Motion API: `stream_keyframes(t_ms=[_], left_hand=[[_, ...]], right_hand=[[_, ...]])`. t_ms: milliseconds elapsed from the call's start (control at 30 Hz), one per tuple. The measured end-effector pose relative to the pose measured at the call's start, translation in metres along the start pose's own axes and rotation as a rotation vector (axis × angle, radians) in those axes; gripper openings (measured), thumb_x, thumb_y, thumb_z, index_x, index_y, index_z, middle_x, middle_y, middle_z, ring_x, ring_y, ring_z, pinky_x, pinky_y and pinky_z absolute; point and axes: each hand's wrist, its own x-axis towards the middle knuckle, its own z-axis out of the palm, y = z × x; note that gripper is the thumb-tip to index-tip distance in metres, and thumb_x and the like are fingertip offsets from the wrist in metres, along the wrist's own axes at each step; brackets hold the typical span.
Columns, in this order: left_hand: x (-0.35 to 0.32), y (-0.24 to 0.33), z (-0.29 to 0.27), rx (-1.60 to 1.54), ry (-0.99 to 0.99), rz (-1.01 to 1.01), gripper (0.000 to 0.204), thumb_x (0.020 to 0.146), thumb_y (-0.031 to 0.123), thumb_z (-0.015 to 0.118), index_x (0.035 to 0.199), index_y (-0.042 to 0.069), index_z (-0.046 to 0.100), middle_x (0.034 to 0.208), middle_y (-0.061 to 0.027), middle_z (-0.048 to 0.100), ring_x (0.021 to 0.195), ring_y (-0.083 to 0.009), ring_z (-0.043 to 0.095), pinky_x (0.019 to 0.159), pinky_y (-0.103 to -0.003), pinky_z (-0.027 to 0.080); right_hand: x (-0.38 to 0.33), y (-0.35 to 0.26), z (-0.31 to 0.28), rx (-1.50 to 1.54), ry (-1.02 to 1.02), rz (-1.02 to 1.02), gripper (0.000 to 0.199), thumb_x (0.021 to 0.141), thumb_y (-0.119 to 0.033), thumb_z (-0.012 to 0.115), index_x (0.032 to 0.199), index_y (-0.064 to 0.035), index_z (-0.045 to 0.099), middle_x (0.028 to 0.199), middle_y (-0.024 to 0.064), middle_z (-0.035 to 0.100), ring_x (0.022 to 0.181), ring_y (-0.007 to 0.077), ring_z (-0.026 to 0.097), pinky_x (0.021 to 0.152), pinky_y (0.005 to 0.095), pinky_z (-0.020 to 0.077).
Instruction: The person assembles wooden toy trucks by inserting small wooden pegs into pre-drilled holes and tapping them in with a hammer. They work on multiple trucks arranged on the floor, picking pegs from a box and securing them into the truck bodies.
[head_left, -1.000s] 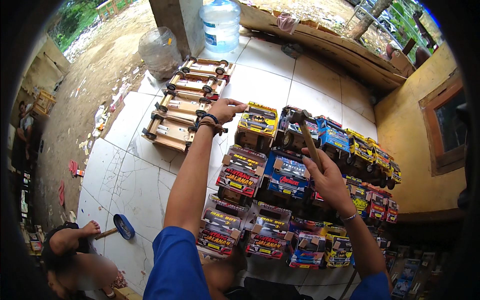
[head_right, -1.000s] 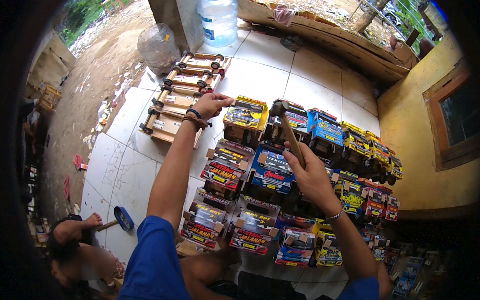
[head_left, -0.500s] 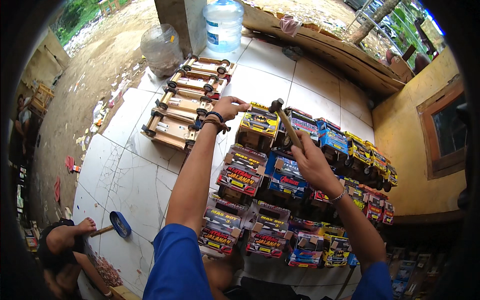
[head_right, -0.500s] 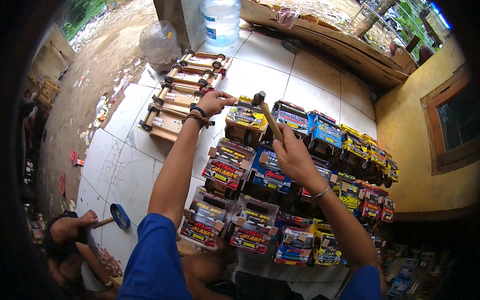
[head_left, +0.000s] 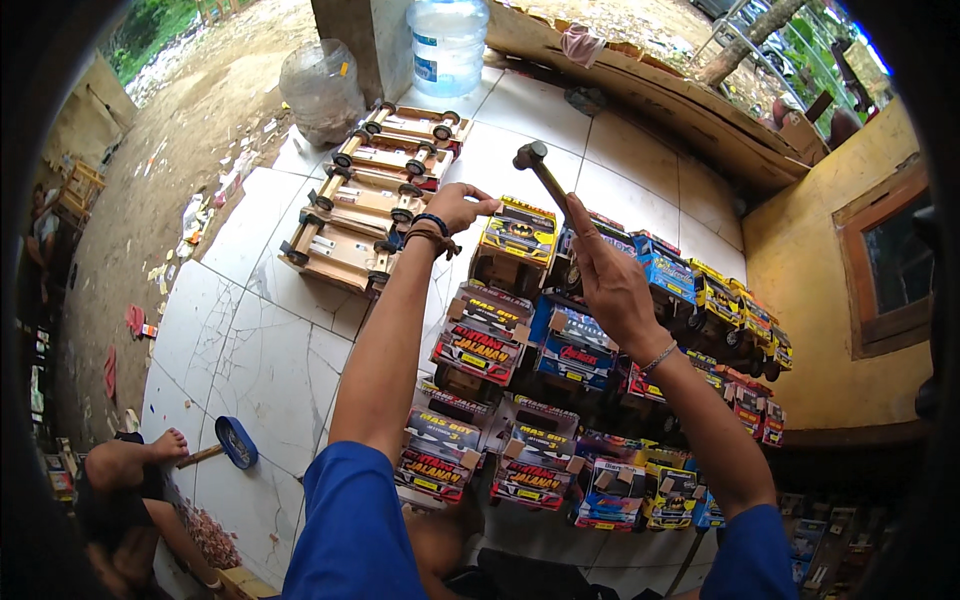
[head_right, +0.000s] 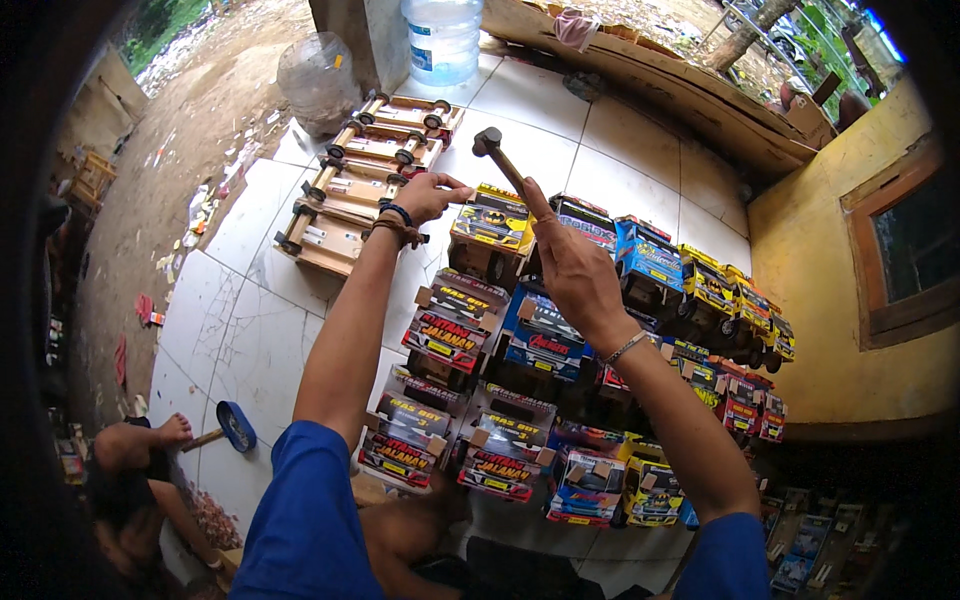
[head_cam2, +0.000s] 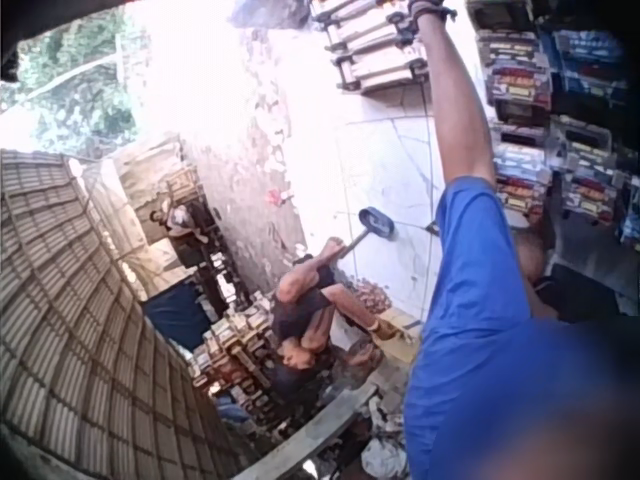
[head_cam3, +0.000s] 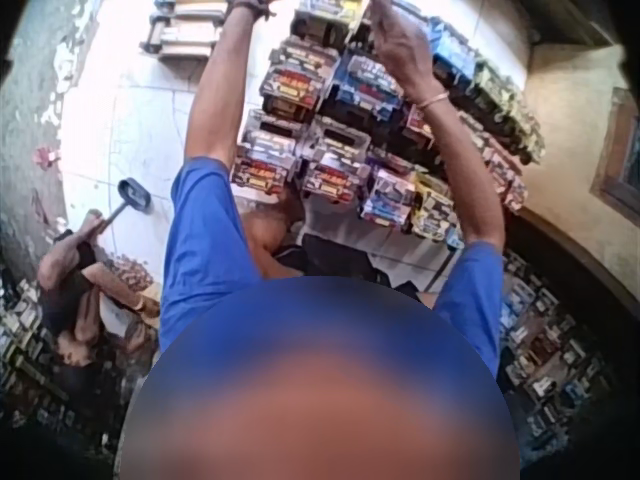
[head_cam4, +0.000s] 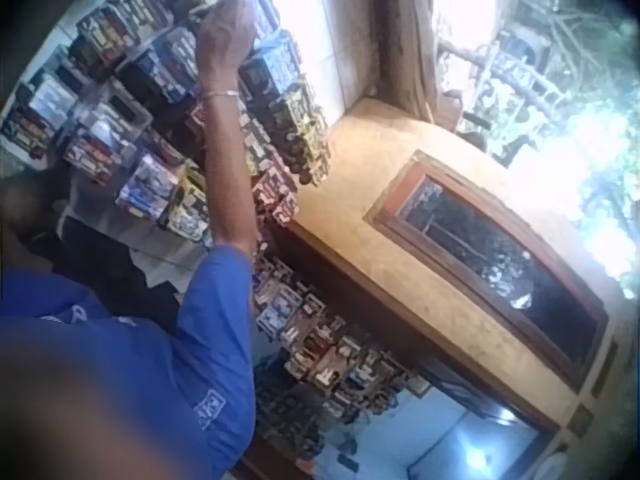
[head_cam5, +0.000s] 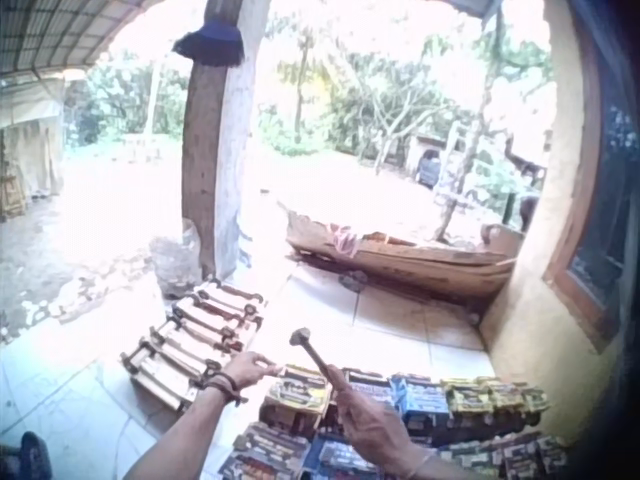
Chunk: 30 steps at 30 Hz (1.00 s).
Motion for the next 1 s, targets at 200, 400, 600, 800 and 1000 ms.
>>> stream_keyframes(t_ms=[200, 400, 600, 800, 1000], left_hand=[[-0.001, 0.003, 0.001, 0.062, 0.019, -0.006, 0.041, 0.082, 0.039, 0.08, 0.102, 0.004, 0.07, 0.063, 0.0049, 0.056, 0.048, -0.0031, 0.041, 0.043, -0.022, 0.031], [0.003, -0.001, -0.001, 0.05, -0.007, 0.022, 0.042, 0.081, 0.039, 0.081, 0.104, 0.005, 0.071, 0.062, 0.005, 0.056, 0.047, -0.0028, 0.04, 0.042, -0.022, 0.031], [0.002, 0.017, -0.007, 0.22, 0.201, 0.104, 0.043, 0.091, 0.043, 0.067, 0.107, 0.002, 0.068, 0.084, -0.0055, 0.071, 0.062, -0.0068, 0.052, 0.057, -0.025, 0.045], [-0.024, 0.096, 0.012, -0.694, -0.521, -0.002, 0.072, 0.097, 0.062, 0.044, 0.135, 0.001, 0.044, 0.112, -0.0225, 0.067, 0.07, -0.011, 0.06, 0.066, -0.023, 0.051], [-0.044, 0.148, 0.062, -0.634, -0.845, -0.054, 0.081, 0.09, 0.075, 0.04, 0.131, 0.005, 0.05, 0.094, -0.0131, 0.071, 0.074, -0.0147, 0.067, 0.068, -0.024, 0.053]], right_hand=[[-0.01, 0.01, 0.008, -0.235, -0.216, 0.044, 0.067, 0.099, -0.012, 0.049, 0.157, -0.0283, 0.02, 0.068, 0.0139, 0.056, 0.059, 0.0293, 0.058, 0.057, 0.045, 0.0482], [-0.004, 0.014, 0.004, -0.132, 0.022, -0.108, 0.064, 0.101, -0.015, 0.049, 0.157, -0.0283, 0.021, 0.069, 0.0121, 0.055, 0.056, 0.027, 0.057, 0.055, 0.0443, 0.0474], [-0.015, -0.004, -0.013, 0.132, 0.049, 0.13, 0.06, 0.102, -0.021, 0.052, 0.155, -0.0179, 0.027, 0.064, 0.0096, 0.056, 0.054, 0.0242, 0.057, 0.054, 0.0399, 0.046], [-0.013, -0.005, -0.045, 0.482, 0.136, 0.416, 0.043, 0.098, -0.028, 0.061, 0.132, -0.0011, 0.055, 0.062, 0.0008, 0.051, 0.054, 0.0094, 0.047, 0.05, 0.0277, 0.0354], [0.0, 0.008, -0.062, 0.705, 0.141, 0.441, 0.036, 0.097, -0.02, 0.065, 0.129, -0.0041, 0.059, 0.067, -0.011, 0.045, 0.055, -0.0003, 0.035, 0.048, 0.0199, 0.0244]])
